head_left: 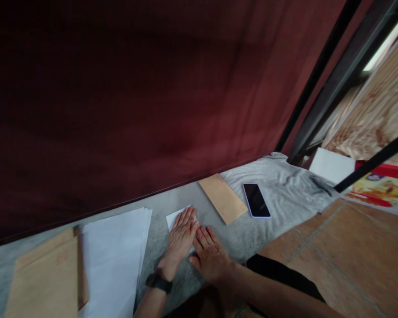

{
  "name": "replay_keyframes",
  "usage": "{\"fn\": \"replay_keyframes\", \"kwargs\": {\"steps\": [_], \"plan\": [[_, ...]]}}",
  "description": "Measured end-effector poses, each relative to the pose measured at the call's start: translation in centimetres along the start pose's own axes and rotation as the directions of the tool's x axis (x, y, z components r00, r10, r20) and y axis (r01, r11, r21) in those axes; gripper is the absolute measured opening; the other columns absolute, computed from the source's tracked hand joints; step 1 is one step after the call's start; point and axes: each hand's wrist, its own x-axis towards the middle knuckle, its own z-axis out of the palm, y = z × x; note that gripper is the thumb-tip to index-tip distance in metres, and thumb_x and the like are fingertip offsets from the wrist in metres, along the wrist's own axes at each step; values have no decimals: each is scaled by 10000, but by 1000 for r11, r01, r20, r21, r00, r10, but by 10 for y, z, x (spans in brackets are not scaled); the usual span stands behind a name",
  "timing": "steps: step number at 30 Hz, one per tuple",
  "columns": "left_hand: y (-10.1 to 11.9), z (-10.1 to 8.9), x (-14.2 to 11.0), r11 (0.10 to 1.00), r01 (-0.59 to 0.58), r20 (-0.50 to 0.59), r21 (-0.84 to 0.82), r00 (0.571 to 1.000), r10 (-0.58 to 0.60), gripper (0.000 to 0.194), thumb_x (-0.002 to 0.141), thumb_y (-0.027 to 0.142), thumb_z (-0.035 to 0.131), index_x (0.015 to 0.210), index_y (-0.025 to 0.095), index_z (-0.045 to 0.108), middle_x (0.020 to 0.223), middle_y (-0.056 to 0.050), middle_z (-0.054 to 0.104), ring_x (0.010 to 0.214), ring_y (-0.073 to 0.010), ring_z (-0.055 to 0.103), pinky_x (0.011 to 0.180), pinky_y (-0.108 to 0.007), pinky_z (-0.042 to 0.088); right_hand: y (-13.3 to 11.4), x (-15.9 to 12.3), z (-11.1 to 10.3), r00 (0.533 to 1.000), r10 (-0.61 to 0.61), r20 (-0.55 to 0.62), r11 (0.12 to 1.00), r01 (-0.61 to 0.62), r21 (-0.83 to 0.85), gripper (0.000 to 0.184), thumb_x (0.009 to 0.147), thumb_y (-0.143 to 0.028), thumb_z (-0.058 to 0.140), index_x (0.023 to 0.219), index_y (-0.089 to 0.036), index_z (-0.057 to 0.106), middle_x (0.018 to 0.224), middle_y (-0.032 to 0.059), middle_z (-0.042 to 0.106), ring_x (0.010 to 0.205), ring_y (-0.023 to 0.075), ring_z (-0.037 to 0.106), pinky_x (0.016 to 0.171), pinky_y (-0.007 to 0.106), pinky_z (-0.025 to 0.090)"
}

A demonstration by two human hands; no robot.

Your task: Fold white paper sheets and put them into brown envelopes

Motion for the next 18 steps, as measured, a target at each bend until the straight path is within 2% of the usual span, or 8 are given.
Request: {"fn": "replay_keyframes", "kwargs": {"steps": [4,8,11,15,18], "plan": [[-4,5,5,1000,27,-26,13,999,-26,521,1030,301,253,1512,154,383,1562,-129,417,1473,-219,338,1205,-485,287,-8,-9,2,1000,10,-5,1000,-10,23,672,957,-550,516,1454,-99,496,1548,230,374,1448,369,336,1187,536,301],[-6,5,7,999,53,13,2,999,-53,528,1039,323,222,1518,158,371,1571,-118,404,1484,-216,314,1209,-490,269,-16,-8,-6,995,36,94,998,-41,48,729,928,-580,548,1496,-135,442,1583,221,307,1459,388,303,1184,551,289],[-9,3,7,998,56,34,-18,998,-56,533,1040,321,197,1517,158,371,1565,-114,417,1477,-203,327,1205,-474,285,-16,1,-22,988,56,146,996,-66,67,626,957,-523,519,1441,-125,513,1557,212,374,1447,370,339,1192,529,270],[-15,4,4,1000,3,-9,-3,1000,-3,522,1034,297,214,1491,147,415,1546,-121,448,1456,-199,368,1193,-457,325,0,16,-44,987,96,128,984,-113,136,412,1001,-319,442,1343,-155,600,1410,128,590,1347,258,494,1214,455,230],[-15,5,-3,998,-50,-72,42,996,53,508,1017,284,283,1482,146,432,1544,-133,448,1453,-227,374,1180,-482,355,14,23,-51,987,94,133,979,-115,165,407,1006,-251,410,1371,-190,578,1414,87,594,1330,219,508,1205,454,238]]}}
